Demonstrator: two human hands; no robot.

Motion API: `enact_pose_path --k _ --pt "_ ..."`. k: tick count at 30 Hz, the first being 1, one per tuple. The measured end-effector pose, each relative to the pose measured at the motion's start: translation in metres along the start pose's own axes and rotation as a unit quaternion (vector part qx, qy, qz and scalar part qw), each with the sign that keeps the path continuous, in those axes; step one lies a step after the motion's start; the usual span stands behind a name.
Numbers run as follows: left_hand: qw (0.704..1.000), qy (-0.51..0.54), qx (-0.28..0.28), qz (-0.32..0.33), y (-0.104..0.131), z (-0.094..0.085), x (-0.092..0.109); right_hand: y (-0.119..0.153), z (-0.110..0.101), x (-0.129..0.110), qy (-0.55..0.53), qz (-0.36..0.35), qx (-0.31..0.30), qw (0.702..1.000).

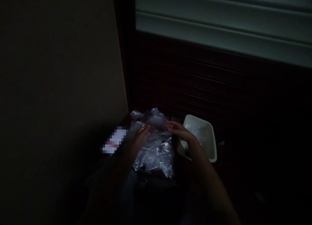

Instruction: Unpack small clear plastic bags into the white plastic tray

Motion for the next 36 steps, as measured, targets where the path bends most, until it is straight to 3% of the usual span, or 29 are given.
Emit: enact_pose_path --k 7,17,20,29,36 --pt "1.0 0.009 -0.004 -0.005 0.005 -0.007 -0.012 -0.007 -0.003 0.008 0.058 0.01 0.06 0.996" --pt "0.993 0.102 -0.05 -0.024 0.013 -0.007 -0.015 0.001 -0.017 0.006 -0.022 -0.007 0.137 0.99" --pt "0.991 0.116 -0.037 -0.048 0.013 -0.007 -0.019 0.001 -0.018 0.005 -0.003 -0.015 0.143 0.99" --pt "0.998 0.043 -0.043 -0.034 0.012 -0.007 -0.016 0.0 -0.02 0.006 0.06 -0.019 0.139 0.988" --pt "0.992 0.114 -0.033 -0.045 0.011 -0.013 -0.018 -0.002 -0.011 0.008 0.004 -0.005 0.095 0.995"
Point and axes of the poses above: each hand's wrist, its own y-axis away from the middle knuckle, its own z-axis out of the palm, x = y × z, the point moved 7 cm from there along -y, towards the middle knuckle, and after that the axes turned 13 degrees about -x, right-handed, at the moved point
